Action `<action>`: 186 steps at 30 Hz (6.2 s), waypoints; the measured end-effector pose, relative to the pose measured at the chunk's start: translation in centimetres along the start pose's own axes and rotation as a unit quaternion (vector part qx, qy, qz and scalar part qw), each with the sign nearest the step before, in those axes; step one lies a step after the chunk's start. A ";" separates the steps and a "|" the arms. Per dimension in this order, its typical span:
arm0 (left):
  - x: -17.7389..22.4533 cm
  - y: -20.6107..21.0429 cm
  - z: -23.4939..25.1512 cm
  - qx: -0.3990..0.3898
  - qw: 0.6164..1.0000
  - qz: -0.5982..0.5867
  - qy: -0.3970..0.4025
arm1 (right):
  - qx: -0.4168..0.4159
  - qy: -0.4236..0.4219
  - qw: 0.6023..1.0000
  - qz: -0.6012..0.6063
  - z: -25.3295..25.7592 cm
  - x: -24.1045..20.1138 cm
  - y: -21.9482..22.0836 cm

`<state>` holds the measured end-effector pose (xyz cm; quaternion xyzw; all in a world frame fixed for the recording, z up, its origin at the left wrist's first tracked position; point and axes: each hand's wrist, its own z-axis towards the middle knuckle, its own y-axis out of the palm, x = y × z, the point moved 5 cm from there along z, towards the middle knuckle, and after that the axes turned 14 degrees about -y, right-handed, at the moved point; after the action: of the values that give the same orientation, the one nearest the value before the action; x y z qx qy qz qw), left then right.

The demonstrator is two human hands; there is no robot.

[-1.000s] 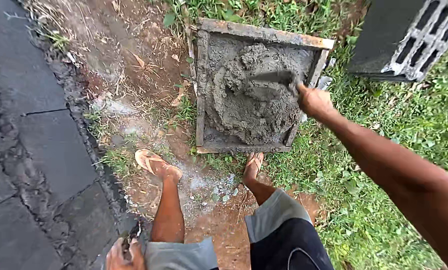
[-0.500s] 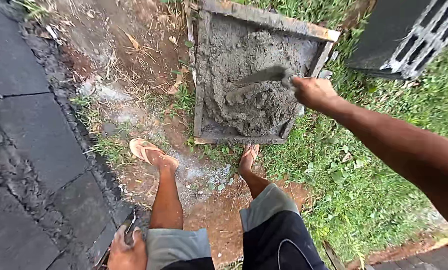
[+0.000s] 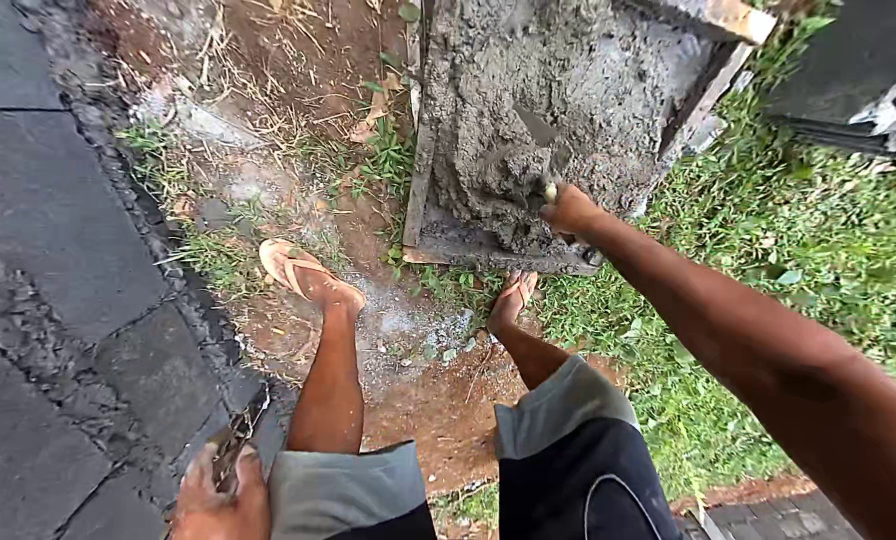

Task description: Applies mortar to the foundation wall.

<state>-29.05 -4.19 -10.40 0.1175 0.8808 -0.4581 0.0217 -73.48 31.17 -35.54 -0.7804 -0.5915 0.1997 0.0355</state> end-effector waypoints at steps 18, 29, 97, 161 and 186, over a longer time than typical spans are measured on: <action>3.8 0.9 -5.3 -0.042 0.975 -0.211 -0.045 | -0.049 -0.092 0.927 0.361 -18.2 -6.0 1.8; -6.6 -2.7 -1.8 -0.068 0.862 -0.432 -0.257 | -0.124 -0.154 0.978 0.066 -25.2 -27.6 1.8; 5.8 -36.6 33.9 -0.161 -0.143 -0.944 -0.251 | 0.058 -0.500 0.678 -0.535 -32.1 -83.3 23.3; -20.8 11.1 -11.2 -0.141 0.508 -0.693 -0.492 | 0.007 -0.621 0.564 -0.544 -29.9 -64.1 34.1; 26.4 9.8 -1.4 -0.328 0.895 0.204 0.223 | 0.325 0.193 0.804 0.460 -8.8 10.8 -0.5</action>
<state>-52.40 7.30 -21.33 0.3799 0.9195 -0.0903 -0.0450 -68.46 43.07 -30.24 -0.9261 -0.0451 0.2186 0.3043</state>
